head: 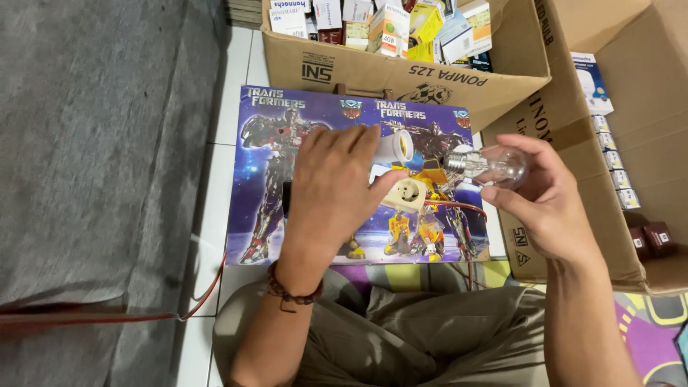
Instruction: Testing light bulbs by screwing them into a socket and then packing them into individual boxes.
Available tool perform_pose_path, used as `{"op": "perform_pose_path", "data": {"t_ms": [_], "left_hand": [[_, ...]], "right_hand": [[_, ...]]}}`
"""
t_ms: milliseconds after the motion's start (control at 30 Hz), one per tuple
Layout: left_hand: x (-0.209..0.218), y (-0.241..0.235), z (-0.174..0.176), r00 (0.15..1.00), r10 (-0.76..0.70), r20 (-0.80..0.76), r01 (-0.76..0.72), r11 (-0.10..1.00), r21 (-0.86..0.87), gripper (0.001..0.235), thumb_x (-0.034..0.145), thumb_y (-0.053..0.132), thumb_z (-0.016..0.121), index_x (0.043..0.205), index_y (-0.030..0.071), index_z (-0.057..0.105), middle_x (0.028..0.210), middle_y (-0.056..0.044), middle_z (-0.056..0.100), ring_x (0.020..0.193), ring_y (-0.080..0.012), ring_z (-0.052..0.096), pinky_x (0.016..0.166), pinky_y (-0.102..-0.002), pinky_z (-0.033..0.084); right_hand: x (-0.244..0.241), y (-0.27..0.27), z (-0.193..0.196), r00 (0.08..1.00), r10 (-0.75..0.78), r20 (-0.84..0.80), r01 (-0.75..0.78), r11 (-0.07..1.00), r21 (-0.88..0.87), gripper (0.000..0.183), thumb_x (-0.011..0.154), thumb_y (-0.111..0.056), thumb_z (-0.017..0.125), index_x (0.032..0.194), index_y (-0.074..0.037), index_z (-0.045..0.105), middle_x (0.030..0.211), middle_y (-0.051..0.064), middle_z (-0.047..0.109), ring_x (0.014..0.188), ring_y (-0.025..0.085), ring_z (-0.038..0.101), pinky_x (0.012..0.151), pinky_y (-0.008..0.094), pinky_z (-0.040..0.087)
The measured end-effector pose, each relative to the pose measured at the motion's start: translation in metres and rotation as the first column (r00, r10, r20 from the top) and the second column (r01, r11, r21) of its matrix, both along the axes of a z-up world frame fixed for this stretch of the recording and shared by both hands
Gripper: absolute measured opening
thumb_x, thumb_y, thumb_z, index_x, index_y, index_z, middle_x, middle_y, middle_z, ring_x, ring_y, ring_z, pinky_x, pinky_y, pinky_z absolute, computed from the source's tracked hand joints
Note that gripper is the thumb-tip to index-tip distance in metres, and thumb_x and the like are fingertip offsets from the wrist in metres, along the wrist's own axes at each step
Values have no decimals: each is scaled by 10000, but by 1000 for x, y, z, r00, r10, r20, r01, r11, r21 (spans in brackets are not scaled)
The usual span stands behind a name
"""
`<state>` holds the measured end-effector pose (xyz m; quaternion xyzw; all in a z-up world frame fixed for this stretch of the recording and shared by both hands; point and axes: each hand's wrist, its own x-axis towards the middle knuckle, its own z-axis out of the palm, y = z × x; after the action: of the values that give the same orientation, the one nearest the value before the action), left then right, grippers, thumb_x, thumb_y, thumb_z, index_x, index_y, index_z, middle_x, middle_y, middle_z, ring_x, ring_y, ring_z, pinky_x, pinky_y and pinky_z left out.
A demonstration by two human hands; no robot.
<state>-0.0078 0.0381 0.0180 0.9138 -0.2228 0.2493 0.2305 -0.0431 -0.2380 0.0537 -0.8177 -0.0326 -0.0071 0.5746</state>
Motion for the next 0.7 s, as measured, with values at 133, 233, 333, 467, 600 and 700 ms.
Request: {"op": "perform_pose_path", "data": {"t_ms": [133, 233, 333, 467, 600, 700], "left_hand": [[-6, 38, 0, 998, -17, 56, 28, 978, -209, 365, 938, 271, 779, 1202, 29, 706, 1139, -110, 760, 1021, -308, 695, 964, -501, 492], [-6, 77, -3, 987, -60, -150, -2, 924, -382, 325, 923, -7, 575, 1215, -2, 718, 1217, -165, 744, 1081, -287, 722, 1015, -391, 527], [-5, 105, -13, 921, 83, -381, -197, 943, -269, 441, 821, 83, 548, 1211, 121, 749, 1120, -75, 774, 806, -301, 694, 776, -446, 504], [-1, 108, -24, 711, -47, -701, -273, 901, -337, 477, 811, 146, 615, 1277, 162, 716, 1172, -48, 735, 855, -180, 683, 735, -338, 533], [6, 102, -35, 694, -141, -706, -179, 916, -359, 435, 773, 217, 703, 1204, 174, 742, 1269, -19, 724, 964, -216, 688, 791, -356, 535], [17, 96, -64, 744, -97, -661, -207, 907, -366, 228, 827, 196, 736, 1035, 135, 807, 978, -137, 778, 952, -375, 738, 824, -470, 583]], "right_hand": [[-8, 1, 2, 1000, -17, -9, 17, 1000, 7, 600, 865, 66, 671, 1419, -99, 512, 1295, 144, 642, 986, 176, 641, 938, 306, 571], [-16, -2, -3, 1000, -29, 7, 29, 999, 33, 627, 871, 0, 666, 1463, -85, 477, 1292, 138, 633, 1056, 197, 630, 926, 315, 561], [-25, 2, -12, 993, 67, 96, -83, 981, 176, 527, 921, -57, 642, 1413, -88, 455, 1218, 191, 647, 1072, 244, 646, 863, 385, 626], [-38, 39, -18, 982, 179, 68, -186, 975, 122, 572, 882, -246, 699, 1383, -97, 468, 1253, 142, 683, 1029, 247, 720, 850, 369, 635], [-37, 91, -33, 917, 367, 157, -384, 919, 93, 462, 999, -144, 596, 1413, -102, 398, 1144, 68, 645, 828, 122, 648, 644, 228, 593], [-27, 126, -68, 932, 337, 137, -364, 868, 338, 562, 998, -261, 582, 1453, -29, 348, 1237, 236, 605, 1031, 291, 647, 827, 426, 587]]}}
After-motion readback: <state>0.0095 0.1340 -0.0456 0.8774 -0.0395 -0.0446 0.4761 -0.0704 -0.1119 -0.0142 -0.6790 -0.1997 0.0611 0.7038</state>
